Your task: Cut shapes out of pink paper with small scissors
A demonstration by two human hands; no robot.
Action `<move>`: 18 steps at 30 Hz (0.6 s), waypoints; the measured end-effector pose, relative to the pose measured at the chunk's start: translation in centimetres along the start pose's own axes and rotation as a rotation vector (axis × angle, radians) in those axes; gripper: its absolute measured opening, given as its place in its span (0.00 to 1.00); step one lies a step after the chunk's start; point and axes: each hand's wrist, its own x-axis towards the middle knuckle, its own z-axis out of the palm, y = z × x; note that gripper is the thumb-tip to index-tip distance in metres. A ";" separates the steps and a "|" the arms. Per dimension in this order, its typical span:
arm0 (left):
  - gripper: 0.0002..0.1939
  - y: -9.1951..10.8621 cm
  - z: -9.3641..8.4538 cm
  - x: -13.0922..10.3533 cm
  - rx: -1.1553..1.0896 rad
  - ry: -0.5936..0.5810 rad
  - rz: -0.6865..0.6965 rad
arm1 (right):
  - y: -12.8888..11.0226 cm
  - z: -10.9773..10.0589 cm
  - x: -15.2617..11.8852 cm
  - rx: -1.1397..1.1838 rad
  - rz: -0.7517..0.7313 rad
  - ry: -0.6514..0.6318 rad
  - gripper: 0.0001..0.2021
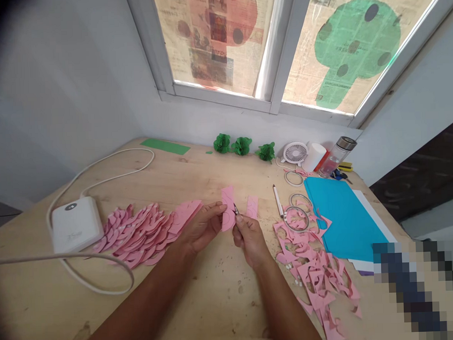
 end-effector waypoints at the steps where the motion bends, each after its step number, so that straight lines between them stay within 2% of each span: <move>1: 0.07 0.0 0.0 0.0 -0.004 -0.012 -0.012 | 0.0 -0.1 0.0 0.008 0.005 -0.006 0.19; 9: 0.09 0.1 -0.3 -0.1 0.026 -0.025 -0.061 | -0.1 -0.2 -0.1 0.029 0.018 -0.051 0.19; 18: 0.08 -0.1 0.2 -0.2 0.206 0.026 0.082 | -0.1 0.2 -0.2 0.012 0.006 0.027 0.18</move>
